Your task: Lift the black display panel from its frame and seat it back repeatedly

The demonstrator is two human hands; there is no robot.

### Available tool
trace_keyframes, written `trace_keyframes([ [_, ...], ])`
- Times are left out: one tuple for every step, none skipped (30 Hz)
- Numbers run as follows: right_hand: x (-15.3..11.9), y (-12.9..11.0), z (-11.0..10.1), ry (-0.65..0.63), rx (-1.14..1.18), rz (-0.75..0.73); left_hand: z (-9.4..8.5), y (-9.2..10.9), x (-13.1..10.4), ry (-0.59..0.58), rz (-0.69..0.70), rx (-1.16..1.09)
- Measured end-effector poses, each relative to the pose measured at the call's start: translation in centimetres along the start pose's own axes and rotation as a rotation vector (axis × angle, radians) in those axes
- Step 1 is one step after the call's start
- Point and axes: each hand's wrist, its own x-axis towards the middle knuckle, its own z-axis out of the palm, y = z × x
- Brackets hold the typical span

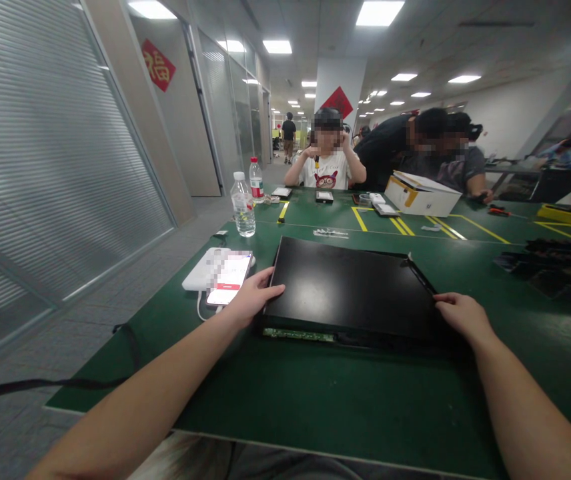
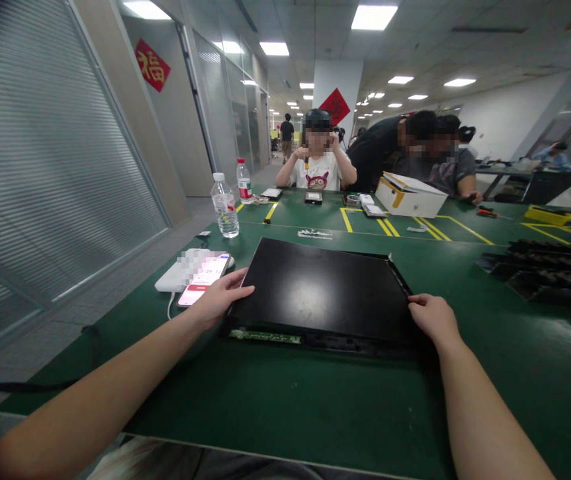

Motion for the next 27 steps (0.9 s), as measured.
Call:
trace_keyframes([
  [0.0,0.0,0.0,-0.004,-0.004,-0.001,0.0,0.0,0.0,0.005,0.004,0.006],
  [0.0,0.0,0.0,-0.006,-0.008,-0.003,0.0,0.1,0.0,0.003,0.013,0.005],
  [0.1,0.0,0.0,-0.005,-0.013,-0.006,0.1,0.1,-0.1,-0.009,0.025,-0.005],
  [0.1,0.0,0.1,-0.001,-0.015,-0.010,0.1,0.1,-0.1,-0.032,0.038,-0.022],
  [0.2,0.0,0.1,0.004,-0.016,-0.013,0.1,0.1,-0.1,-0.059,0.051,-0.040],
  [0.2,0.0,0.1,0.009,-0.013,-0.014,0.2,0.1,-0.1,-0.084,0.065,-0.054],
  [0.2,0.0,0.1,0.013,-0.007,-0.013,0.3,0.1,-0.1,-0.105,0.080,-0.063],
  [0.2,0.0,0.2,0.016,0.004,-0.010,0.3,0.2,-0.2,-0.122,0.093,-0.071],
  [0.2,0.0,0.2,0.016,0.016,-0.004,0.4,0.2,-0.2,-0.140,0.102,-0.078],
  [0.2,0.0,0.1,0.020,0.031,0.005,0.5,0.3,-0.3,-0.155,0.108,-0.088],
  [0.2,-0.1,0.1,0.025,0.047,0.018,0.6,0.3,-0.4,-0.169,0.111,-0.100],
  [0.1,-0.2,0.0,0.033,0.066,0.035,0.7,0.4,-0.4,-0.183,0.113,-0.113],
  [0.1,-0.3,-0.2,0.039,0.087,0.052,0.8,0.5,-0.5,-0.194,0.118,-0.124],
  [0.0,-0.4,-0.3,0.043,0.106,0.069,0.9,0.5,-0.5,-0.203,0.128,-0.132],
  [0.0,-0.5,-0.4,0.044,0.122,0.083,1.0,0.6,-0.6,-0.209,0.141,-0.138],
  [0.0,-0.6,-0.5,0.040,0.135,0.091,1.0,0.6,-0.6,-0.211,0.154,-0.143],
  [-0.1,-0.7,-0.6,0.035,0.143,0.097,1.1,0.7,-0.7,-0.211,0.164,-0.147],
  [-0.1,-0.7,-0.7,0.031,0.152,0.104,1.1,0.7,-0.7,-0.209,0.167,-0.151],
  [-0.1,-0.8,-0.7,0.029,0.167,0.109,1.2,0.8,-0.8,-0.206,0.165,-0.153],
  [-0.1,-0.7,-0.7,0.030,0.195,0.114,1.2,0.8,-0.8,-0.201,0.161,-0.153],
  [-0.1,-0.6,-0.6,0.035,0.236,0.121,1.2,0.8,-0.9,-0.195,0.157,-0.150],
  [-0.1,-0.5,-0.5,0.043,0.292,0.135,1.2,0.9,-0.9,-0.189,0.156,-0.144],
  [0.0,-0.4,-0.3,0.046,0.362,0.150,1.1,0.9,-0.9,-0.182,0.158,-0.136],
  [0.0,-0.2,-0.2,0.042,0.441,0.167,1.1,0.9,-0.8,-0.172,0.162,-0.128],
  [0.0,-0.1,-0.2,0.030,0.519,0.183,1.0,1.0,-0.8,-0.162,0.167,-0.122],
  [-0.1,0.0,-0.2,0.017,0.584,0.189,0.9,1.0,-0.7,-0.150,0.172,-0.118],
  [-0.1,-0.1,-0.4,0.012,0.619,0.165,0.8,1.1,-0.7,-0.138,0.174,-0.118],
])
